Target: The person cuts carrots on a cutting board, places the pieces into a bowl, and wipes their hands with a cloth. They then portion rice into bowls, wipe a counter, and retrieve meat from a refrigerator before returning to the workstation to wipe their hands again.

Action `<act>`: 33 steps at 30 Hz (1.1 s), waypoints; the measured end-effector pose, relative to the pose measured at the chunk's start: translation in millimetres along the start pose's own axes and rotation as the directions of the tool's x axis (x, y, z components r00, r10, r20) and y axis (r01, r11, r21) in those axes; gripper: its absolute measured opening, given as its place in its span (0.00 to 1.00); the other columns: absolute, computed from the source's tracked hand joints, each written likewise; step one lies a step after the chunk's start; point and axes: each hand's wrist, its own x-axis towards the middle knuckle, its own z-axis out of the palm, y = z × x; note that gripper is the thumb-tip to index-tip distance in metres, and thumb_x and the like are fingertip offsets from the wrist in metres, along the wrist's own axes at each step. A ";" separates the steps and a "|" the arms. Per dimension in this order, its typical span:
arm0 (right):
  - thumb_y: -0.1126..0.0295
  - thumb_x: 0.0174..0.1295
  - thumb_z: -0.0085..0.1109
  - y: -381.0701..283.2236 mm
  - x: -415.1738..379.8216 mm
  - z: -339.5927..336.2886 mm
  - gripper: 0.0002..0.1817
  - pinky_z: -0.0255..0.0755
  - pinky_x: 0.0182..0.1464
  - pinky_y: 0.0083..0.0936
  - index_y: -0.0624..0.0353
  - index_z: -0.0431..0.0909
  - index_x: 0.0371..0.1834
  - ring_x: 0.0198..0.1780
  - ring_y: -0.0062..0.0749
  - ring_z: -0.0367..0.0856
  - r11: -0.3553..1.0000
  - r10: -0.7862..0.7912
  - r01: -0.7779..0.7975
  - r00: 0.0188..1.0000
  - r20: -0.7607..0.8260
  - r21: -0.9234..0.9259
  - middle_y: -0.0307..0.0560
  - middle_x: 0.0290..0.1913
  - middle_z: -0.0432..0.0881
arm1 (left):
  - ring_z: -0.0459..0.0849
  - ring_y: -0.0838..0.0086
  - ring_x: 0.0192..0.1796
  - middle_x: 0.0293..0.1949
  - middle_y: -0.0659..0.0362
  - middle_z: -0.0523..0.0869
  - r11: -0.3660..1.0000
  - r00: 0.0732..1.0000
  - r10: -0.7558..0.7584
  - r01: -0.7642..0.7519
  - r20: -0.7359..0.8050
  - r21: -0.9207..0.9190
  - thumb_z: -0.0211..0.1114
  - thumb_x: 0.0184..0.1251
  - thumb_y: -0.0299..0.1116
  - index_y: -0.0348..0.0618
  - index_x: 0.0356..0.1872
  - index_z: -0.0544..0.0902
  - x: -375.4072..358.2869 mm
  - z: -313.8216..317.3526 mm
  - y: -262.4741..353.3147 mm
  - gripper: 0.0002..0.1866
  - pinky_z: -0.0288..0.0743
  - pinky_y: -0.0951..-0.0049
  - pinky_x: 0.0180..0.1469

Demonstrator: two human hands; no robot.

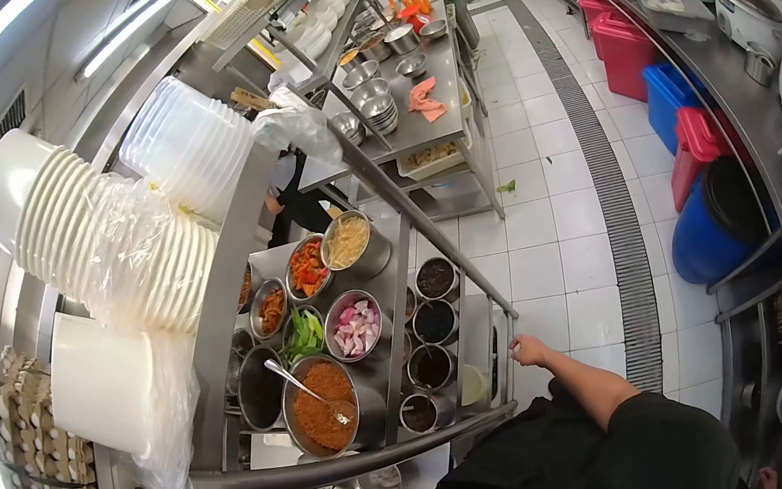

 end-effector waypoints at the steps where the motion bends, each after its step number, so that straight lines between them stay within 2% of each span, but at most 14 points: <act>1: 0.69 0.57 0.65 0.6 5.0 -6.4 0.18 0.78 0.34 0.34 0.59 0.80 0.50 0.29 0.35 0.84 1.000 0.015 -0.015 1.000 0.007 0.007 0.50 0.28 0.85 | 0.69 0.75 0.22 0.25 0.63 0.73 1.000 1.000 -0.005 0.005 -0.027 -0.014 0.56 0.78 0.31 0.43 0.38 0.73 -1.4 1.7 0.1 0.06 0.70 0.72 0.26; 9: 0.70 0.56 0.64 8.4 25.7 -12.3 0.16 0.78 0.32 0.33 0.61 0.80 0.47 0.27 0.35 0.84 1.000 0.008 -0.009 1.000 0.018 0.007 0.51 0.29 0.86 | 0.66 0.78 0.19 0.22 0.65 0.70 0.995 0.992 0.085 -0.080 -0.093 0.055 0.57 0.78 0.31 0.41 0.38 0.74 -29.4 18.3 8.5 0.06 0.66 0.74 0.23; 11: 0.70 0.54 0.65 12.2 31.2 -6.4 0.16 0.77 0.30 0.32 0.62 0.80 0.47 0.27 0.33 0.84 1.000 -0.007 0.005 0.998 0.068 0.025 0.50 0.28 0.85 | 0.68 0.80 0.20 0.23 0.64 0.73 0.930 0.964 0.265 -0.253 -0.010 0.265 0.58 0.77 0.30 0.38 0.40 0.76 -8.4 0.8 -2.8 0.06 0.65 0.75 0.22; 14: 0.71 0.56 0.65 -23.0 18.2 -25.2 0.16 0.77 0.28 0.32 0.62 0.80 0.47 0.27 0.32 0.84 0.991 0.104 -0.117 0.979 0.174 0.068 0.48 0.27 0.84 | 0.71 0.81 0.21 0.25 0.63 0.78 0.934 0.971 0.227 -0.196 -0.074 0.300 0.60 0.74 0.31 0.38 0.37 0.78 39.8 -37.2 -13.8 0.07 0.65 0.77 0.22; 15: 0.71 0.56 0.65 -27.7 22.8 -28.3 0.16 0.77 0.28 0.32 0.62 0.80 0.47 0.27 0.32 0.84 0.996 0.083 -0.090 0.978 0.191 0.026 0.48 0.27 0.84 | 0.72 0.80 0.21 0.23 0.64 0.77 0.868 0.934 0.351 -0.295 -0.073 0.400 0.62 0.73 0.32 0.39 0.35 0.78 56.2 -44.4 -14.8 0.08 0.65 0.75 0.21; 16: 0.72 0.57 0.65 -19.7 26.6 -24.4 0.16 0.77 0.27 0.32 0.62 0.79 0.49 0.26 0.33 0.84 0.984 0.107 -0.137 0.965 0.239 0.113 0.48 0.27 0.84 | 0.73 0.79 0.22 0.24 0.63 0.79 0.950 0.942 0.273 -0.232 -0.196 0.212 0.65 0.71 0.31 0.39 0.36 0.79 45.6 -26.2 2.9 0.07 0.66 0.75 0.22; 18: 0.75 0.60 0.64 -9.2 39.1 -19.8 0.19 0.76 0.25 0.33 0.62 0.76 0.55 0.26 0.36 0.83 0.975 0.151 -0.197 0.930 0.335 0.106 0.49 0.29 0.83 | 0.85 0.71 0.32 0.37 0.55 0.86 0.865 0.878 0.398 -0.262 -0.267 0.427 0.70 0.64 0.27 0.32 0.48 0.82 110.5 -69.7 -22.5 0.14 0.77 0.73 0.29; 19: 0.74 0.62 0.64 0.0 45.2 -22.6 0.19 0.75 0.24 0.34 0.62 0.73 0.56 0.26 0.37 0.82 0.961 0.106 -0.198 0.910 0.402 0.193 0.52 0.31 0.83 | 0.87 0.64 0.42 0.44 0.49 0.87 0.934 0.902 0.257 -0.140 -0.347 0.328 0.71 0.62 0.28 0.29 0.52 0.81 110.6 -61.3 -10.4 0.20 0.82 0.66 0.39; 20: 0.72 0.65 0.61 18.7 60.2 -22.8 0.18 0.75 0.23 0.34 0.61 0.72 0.57 0.26 0.38 0.81 0.861 0.086 -0.315 0.865 0.494 0.400 0.54 0.30 0.82 | 0.86 0.54 0.48 0.48 0.42 0.87 0.765 0.820 0.526 -0.339 -0.227 0.548 0.73 0.59 0.31 0.28 0.54 0.81 167.8 -106.4 -48.4 0.23 0.80 0.58 0.49; 21: 0.72 0.67 0.58 -9.6 44.3 -26.6 0.19 0.75 0.24 0.33 0.61 0.69 0.60 0.25 0.38 0.80 0.977 0.140 -0.193 0.901 0.411 0.091 0.54 0.30 0.81 | 0.84 0.45 0.52 0.49 0.38 0.86 0.620 0.792 0.582 -0.286 -0.184 0.730 0.72 0.58 0.33 0.29 0.54 0.81 173.1 -114.0 -52.5 0.25 0.76 0.54 0.57; 22: 0.73 0.67 0.57 10.4 61.8 -26.0 0.20 0.75 0.24 0.33 0.61 0.67 0.61 0.24 0.38 0.79 0.926 0.116 -0.279 0.851 0.511 0.256 0.54 0.31 0.81 | 0.84 0.43 0.51 0.46 0.37 0.86 0.606 0.763 0.633 -0.384 -0.130 0.697 0.71 0.56 0.34 0.28 0.52 0.82 147.5 -93.8 -29.5 0.25 0.77 0.51 0.54; 23: 0.75 0.64 0.59 1.5 54.5 -28.4 0.23 0.74 0.24 0.30 0.61 0.66 0.62 0.24 0.36 0.78 0.844 0.108 -0.361 0.839 0.534 0.397 0.53 0.32 0.81 | 0.86 0.43 0.46 0.41 0.39 0.88 0.524 0.802 0.539 -0.080 -0.257 0.848 0.70 0.56 0.37 0.30 0.44 0.85 139.5 -81.1 -15.8 0.20 0.78 0.50 0.50; 24: 0.76 0.64 0.60 -24.4 38.2 -30.1 0.22 0.73 0.23 0.26 0.63 0.68 0.61 0.23 0.32 0.79 0.904 0.176 -0.330 0.867 0.466 0.273 0.51 0.31 0.81 | 0.87 0.42 0.40 0.37 0.40 0.88 0.458 0.829 0.493 0.011 -0.264 0.889 0.69 0.56 0.42 0.33 0.36 0.86 145.6 -82.1 -14.2 0.19 0.79 0.49 0.45; 33: 0.72 0.65 0.60 -59.0 -18.4 19.5 0.18 0.78 0.28 0.23 0.62 0.73 0.57 0.29 0.31 0.83 0.949 0.292 -0.314 0.906 0.305 0.025 0.49 0.34 0.83 | 0.84 0.48 0.50 0.43 0.42 0.86 0.377 0.864 0.409 0.133 -0.294 0.917 0.69 0.60 0.43 0.34 0.40 0.83 181.3 -68.0 12.2 0.19 0.77 0.52 0.53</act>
